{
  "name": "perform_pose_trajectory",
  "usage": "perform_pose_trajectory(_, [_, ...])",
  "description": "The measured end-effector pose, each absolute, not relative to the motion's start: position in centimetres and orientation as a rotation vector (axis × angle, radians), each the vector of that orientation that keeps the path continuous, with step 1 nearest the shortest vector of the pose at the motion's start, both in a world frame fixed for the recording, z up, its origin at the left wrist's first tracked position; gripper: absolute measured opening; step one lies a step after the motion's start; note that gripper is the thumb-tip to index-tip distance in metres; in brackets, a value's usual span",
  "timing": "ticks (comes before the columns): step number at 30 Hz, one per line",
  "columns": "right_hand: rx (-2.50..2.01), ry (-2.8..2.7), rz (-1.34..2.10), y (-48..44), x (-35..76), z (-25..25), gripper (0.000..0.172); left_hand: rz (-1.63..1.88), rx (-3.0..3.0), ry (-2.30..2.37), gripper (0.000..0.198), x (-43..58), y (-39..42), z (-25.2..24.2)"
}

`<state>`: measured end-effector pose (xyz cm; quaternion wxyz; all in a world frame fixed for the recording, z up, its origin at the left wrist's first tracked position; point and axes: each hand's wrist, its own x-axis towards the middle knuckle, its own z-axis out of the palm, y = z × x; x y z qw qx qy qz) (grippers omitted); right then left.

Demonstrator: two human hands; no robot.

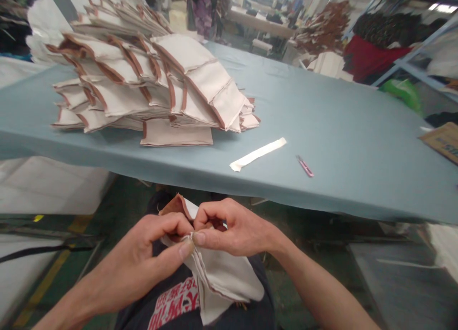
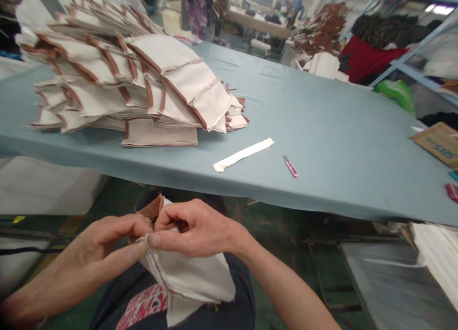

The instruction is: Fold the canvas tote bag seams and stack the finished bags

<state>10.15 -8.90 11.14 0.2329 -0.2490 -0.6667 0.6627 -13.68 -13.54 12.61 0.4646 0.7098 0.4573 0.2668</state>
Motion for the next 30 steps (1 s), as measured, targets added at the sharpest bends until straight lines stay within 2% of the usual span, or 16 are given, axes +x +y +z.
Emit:
perform_pose_trajectory(5, [-0.663,-1.817,1.835,-9.0,10.4,11.0,0.041,0.620,1.789,1.129,0.028,-13.3,-13.6,12.5])
perform_pose_trajectory(12, [-0.752,-1.900,1.805,-8.9,10.8,11.5,0.020,0.528,1.828,1.148,0.031,-12.8,-14.0,12.1])
perform_pose_trajectory(21, [-0.764,-1.929,1.892,-8.7,11.3,12.0,0.011,0.489,1.874,1.117,0.031,-11.7,-13.5,13.5])
perform_pose_trajectory(30, [-0.771,-1.792,1.928,-9.0,10.5,11.4,0.011,0.500,1.765,1.105,0.030,-12.5,-13.7,13.2])
